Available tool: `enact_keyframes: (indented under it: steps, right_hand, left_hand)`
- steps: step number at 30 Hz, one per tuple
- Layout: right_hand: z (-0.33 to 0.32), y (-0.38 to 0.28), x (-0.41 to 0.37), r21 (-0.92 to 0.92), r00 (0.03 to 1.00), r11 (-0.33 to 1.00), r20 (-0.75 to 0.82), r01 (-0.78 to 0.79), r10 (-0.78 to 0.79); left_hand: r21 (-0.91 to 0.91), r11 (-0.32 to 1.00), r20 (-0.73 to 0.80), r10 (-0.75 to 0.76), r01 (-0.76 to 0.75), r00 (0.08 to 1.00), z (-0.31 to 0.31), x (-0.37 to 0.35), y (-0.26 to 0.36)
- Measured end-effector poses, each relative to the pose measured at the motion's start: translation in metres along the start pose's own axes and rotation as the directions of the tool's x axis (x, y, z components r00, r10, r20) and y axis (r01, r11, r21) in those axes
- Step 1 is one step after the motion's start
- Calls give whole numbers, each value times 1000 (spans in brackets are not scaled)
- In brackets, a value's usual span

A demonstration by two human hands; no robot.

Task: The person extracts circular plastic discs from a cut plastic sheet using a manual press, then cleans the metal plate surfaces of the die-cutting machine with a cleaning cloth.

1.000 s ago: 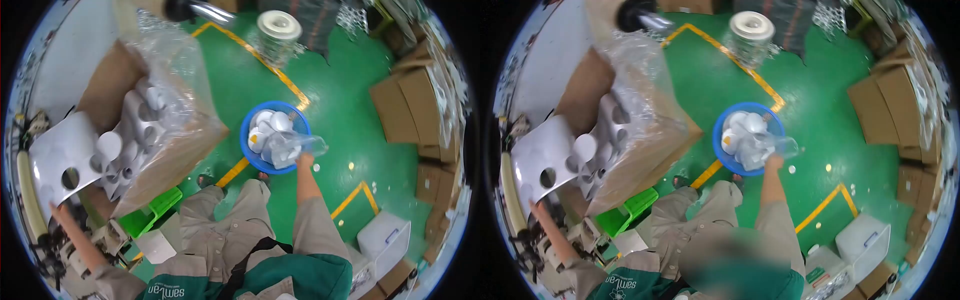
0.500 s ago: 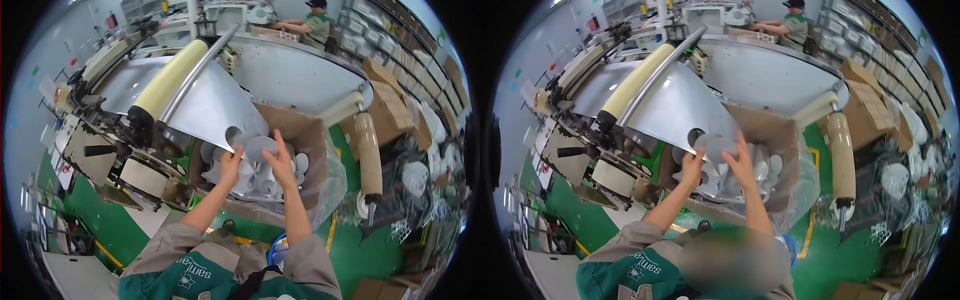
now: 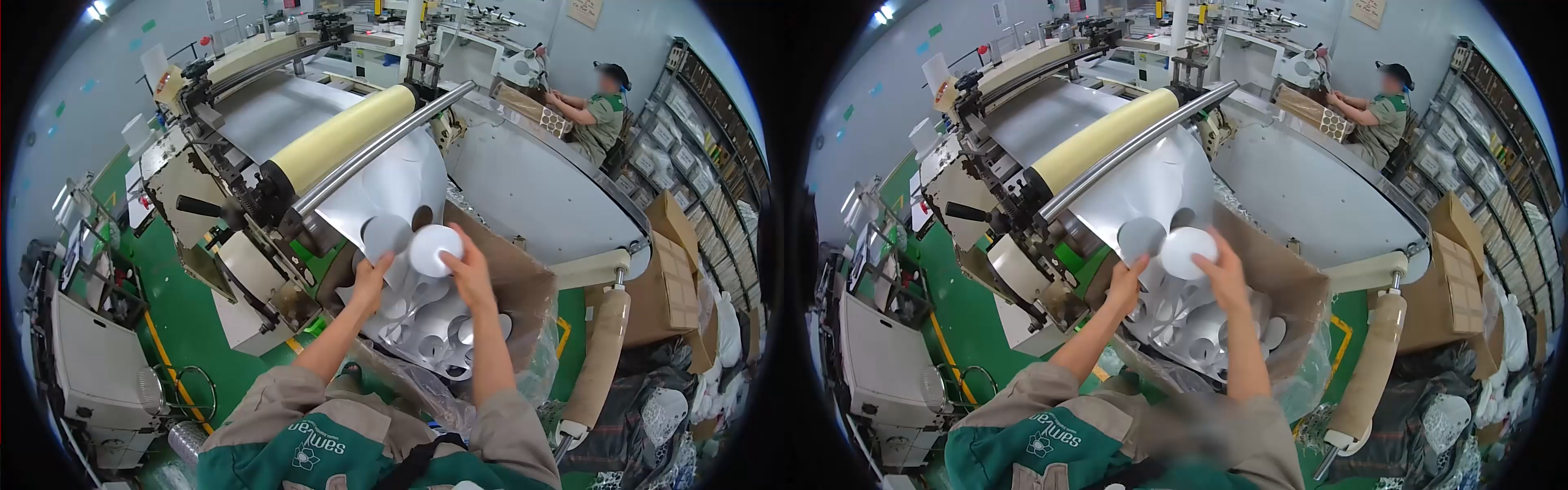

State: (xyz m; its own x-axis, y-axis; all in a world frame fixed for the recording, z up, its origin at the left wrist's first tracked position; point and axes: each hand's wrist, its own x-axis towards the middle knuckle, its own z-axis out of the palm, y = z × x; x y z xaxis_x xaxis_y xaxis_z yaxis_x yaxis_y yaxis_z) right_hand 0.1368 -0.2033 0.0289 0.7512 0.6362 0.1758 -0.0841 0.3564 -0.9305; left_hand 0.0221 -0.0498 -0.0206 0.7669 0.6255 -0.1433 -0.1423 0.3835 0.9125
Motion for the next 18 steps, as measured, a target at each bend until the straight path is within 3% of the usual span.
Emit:
enact_keyframes:
  steps: [1,2,3,4,5,6,7,9,11,13,15,16,17,18]
  right_hand:
    - [5,13,16,-8,993,999,111,-48,48]
    - [1,17,19,-103,964,972,143,-211,224]
    - [-1,23,23,-200,906,912,164,-358,391]
    - [-21,42,22,-182,927,918,68,-352,369]
    - [-50,57,15,-87,929,927,26,-366,369]
    - [-65,51,-1,147,936,929,-41,-340,349]
    - [-88,57,-9,357,912,881,-149,-311,383]
    - [-118,61,-15,679,891,732,-301,-50,340]
    - [-90,37,1,519,923,855,-325,-10,208]
    - [-37,11,31,278,987,957,-109,-80,115]
    - [4,13,60,46,998,998,46,-40,38]
    - [19,21,74,-49,989,998,144,-33,39]
    - [40,19,81,-50,976,998,211,-37,47]
    - [51,30,89,-51,964,998,260,-37,49]
  left_hand:
    - [39,997,53,-64,62,997,2,-6,-5]
    - [79,990,100,-127,120,987,3,-13,-10]
    - [25,998,144,-64,61,988,5,-14,-19]
    - [74,993,208,-106,92,972,-3,-12,-20]
    - [121,985,272,-149,120,951,-5,-12,-11]
    - [-43,996,237,-69,81,969,-2,-12,-3]
    - [18,988,131,-157,156,979,-2,-3,12]
    - [-281,952,-64,-142,118,988,-16,25,21]
    - [-165,986,-326,-44,-11,944,-22,44,17]
    - [-198,980,-364,-49,-25,930,-26,43,23]
    - [113,980,-356,195,-164,914,-19,28,25]
    - [259,857,-239,504,-446,830,-25,32,20]
    - [91,876,-207,483,-474,851,-18,25,33]
    - [-7,919,-170,388,-395,906,-27,32,32]
